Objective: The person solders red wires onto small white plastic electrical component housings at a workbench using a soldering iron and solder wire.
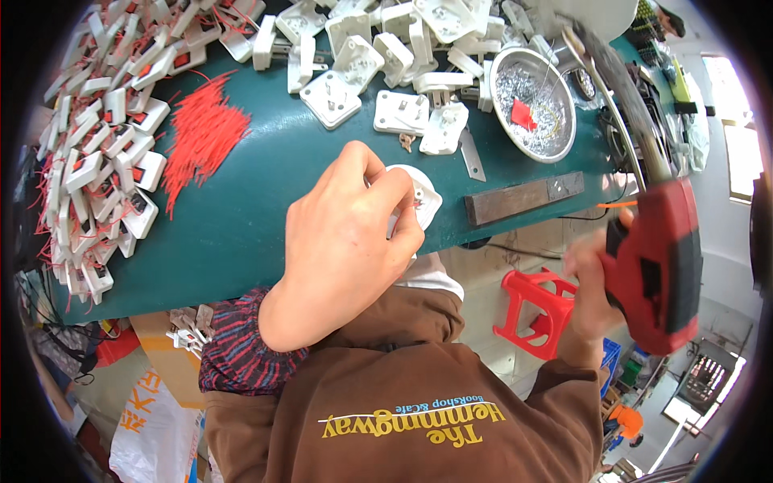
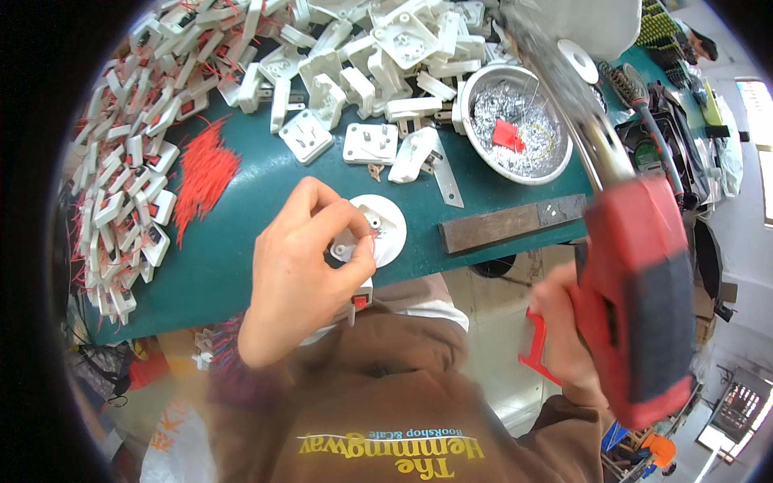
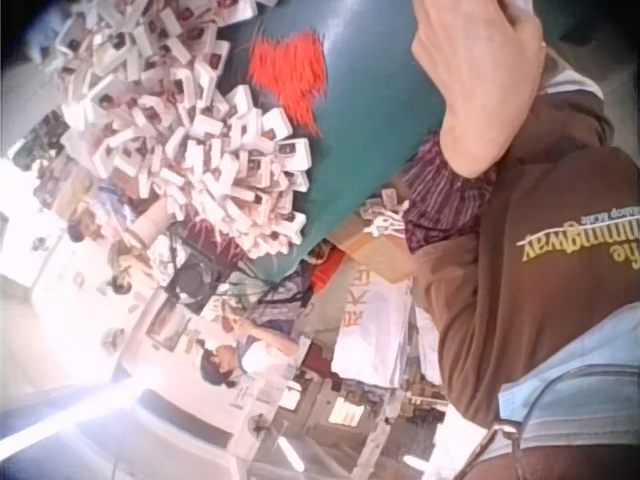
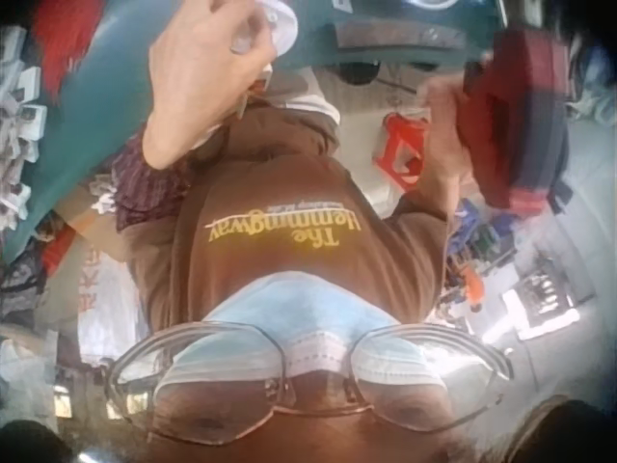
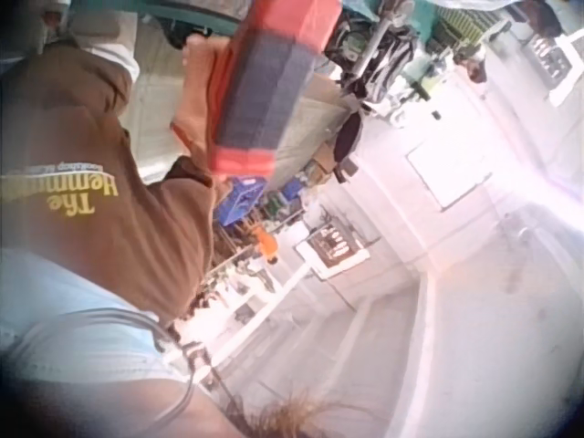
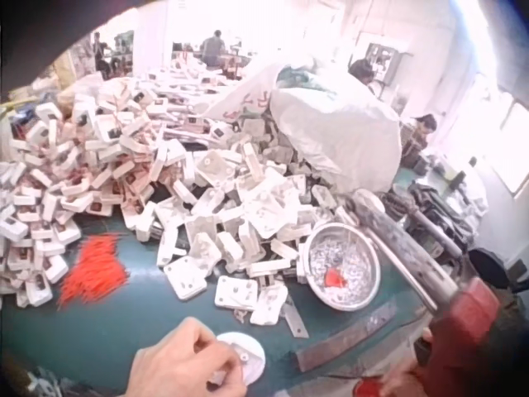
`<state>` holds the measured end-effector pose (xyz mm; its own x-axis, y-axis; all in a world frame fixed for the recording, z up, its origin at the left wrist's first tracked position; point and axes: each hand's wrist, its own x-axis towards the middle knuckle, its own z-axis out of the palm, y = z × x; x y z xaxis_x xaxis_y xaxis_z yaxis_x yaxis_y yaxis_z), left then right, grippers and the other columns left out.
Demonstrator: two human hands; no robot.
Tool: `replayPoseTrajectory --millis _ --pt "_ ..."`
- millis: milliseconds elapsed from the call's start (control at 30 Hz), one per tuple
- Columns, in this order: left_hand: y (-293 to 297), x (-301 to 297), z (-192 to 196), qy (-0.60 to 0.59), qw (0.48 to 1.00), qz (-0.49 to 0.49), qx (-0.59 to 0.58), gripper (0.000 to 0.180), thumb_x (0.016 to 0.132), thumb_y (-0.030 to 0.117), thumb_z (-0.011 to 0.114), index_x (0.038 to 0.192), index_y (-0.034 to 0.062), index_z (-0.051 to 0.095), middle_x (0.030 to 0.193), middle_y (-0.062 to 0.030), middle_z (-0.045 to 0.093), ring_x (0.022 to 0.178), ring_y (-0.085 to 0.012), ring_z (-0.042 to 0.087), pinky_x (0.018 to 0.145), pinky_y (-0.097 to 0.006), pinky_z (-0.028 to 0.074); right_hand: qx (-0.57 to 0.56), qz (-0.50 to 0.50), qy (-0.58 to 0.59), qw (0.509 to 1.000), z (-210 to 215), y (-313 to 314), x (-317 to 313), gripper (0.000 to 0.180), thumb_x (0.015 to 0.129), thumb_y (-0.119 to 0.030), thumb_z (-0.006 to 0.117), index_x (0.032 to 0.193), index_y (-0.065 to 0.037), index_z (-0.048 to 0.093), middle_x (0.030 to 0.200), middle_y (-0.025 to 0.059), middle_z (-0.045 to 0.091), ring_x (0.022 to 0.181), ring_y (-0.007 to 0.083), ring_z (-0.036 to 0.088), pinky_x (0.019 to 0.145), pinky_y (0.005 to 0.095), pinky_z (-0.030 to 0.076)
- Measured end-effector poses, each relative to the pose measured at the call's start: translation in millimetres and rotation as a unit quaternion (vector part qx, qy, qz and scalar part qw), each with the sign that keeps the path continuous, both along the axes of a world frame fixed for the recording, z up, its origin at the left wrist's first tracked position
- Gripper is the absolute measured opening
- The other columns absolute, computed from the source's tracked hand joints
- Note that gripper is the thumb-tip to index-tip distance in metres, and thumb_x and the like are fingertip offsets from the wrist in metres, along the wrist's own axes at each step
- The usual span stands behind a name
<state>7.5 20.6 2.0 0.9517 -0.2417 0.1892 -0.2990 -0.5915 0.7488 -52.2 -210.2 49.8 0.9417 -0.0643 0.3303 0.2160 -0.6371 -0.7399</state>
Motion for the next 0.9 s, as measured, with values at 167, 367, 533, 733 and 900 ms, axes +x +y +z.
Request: replayPoseTrajectory --millis 167,367,533,733,900 --pt "1.7 0.5 -4.8 -0.008 1.0 -0.015 0.0 0.008 0.071 0.007 0.066 0.074 0.0064 0.059 0.079 -0.0076 0.05 0.067 -0.0249 0.057 0.053 -0.037 0.046 -0.178 0.113 -0.151 0.966 -11.0 20.8 66.8 0.016 0.081 0.001 0.065 0.097 0.002 0.063 0.087 0.008 0.066 0.07 0.0129 0.06 0.063 0.0247 0.047" --pt "-3.7 0.9 0.8 -0.001 1.0 -0.011 -0.006 0.008 0.072 0.011 0.066 0.076 0.0068 0.061 0.081 -0.0087 0.051 0.069 -0.0274 0.057 0.057 -0.039 0.047 -0.211 0.204 -0.335 0.895 -50.1 34.7 126.8 0.056 0.069 -0.024 0.076 0.114 0.003 0.056 0.088 0.0138 0.067 0.064 0.0224 0.065 0.056 0.0285 0.051" --pt "-0.9 1.3 -1.7 0.014 1.0 -0.009 -0.011 0.015 0.072 0.014 0.067 0.084 0.0062 0.065 0.087 -0.0108 0.054 0.071 -0.0307 0.06 0.059 -0.041 0.048 -0.187 0.254 -0.36 0.878 -64.1 39.0 136.1 0.062 0.065 -0.026 0.076 0.118 0.0 0.055 0.078 0.0098 0.064 0.06 0.0202 0.062 0.05 0.0301 0.047" --pt "-0.2 2.6 -4.9 0.002 0.999 -0.019 -0.028 0.021 0.072 0.018 0.07 0.088 0.0041 0.065 0.091 -0.014 0.059 0.071 -0.0341 0.062 0.062 -0.044 0.049 -0.213 0.264 -0.328 0.882 -62.3 36.9 130.7 0.065 0.059 -0.017 0.074 0.119 -0.002 0.054 0.065 0.0059 0.055 0.054 0.0203 0.057 0.048 0.0321 0.044" --pt "2.5 4.7 -0.4 0.119 0.988 -0.036 -0.087 0.017 0.074 0.015 0.066 0.085 0.0024 0.063 0.079 -0.0148 0.06 0.068 -0.0346 0.061 0.062 -0.042 0.048 -0.214 0.258 -0.323 0.885 -60.1 35.4 128.3 0.062 0.06 -0.017 0.076 0.116 -0.002 0.056 0.066 0.0063 0.057 0.055 0.0203 0.059 0.049 0.031 0.045"
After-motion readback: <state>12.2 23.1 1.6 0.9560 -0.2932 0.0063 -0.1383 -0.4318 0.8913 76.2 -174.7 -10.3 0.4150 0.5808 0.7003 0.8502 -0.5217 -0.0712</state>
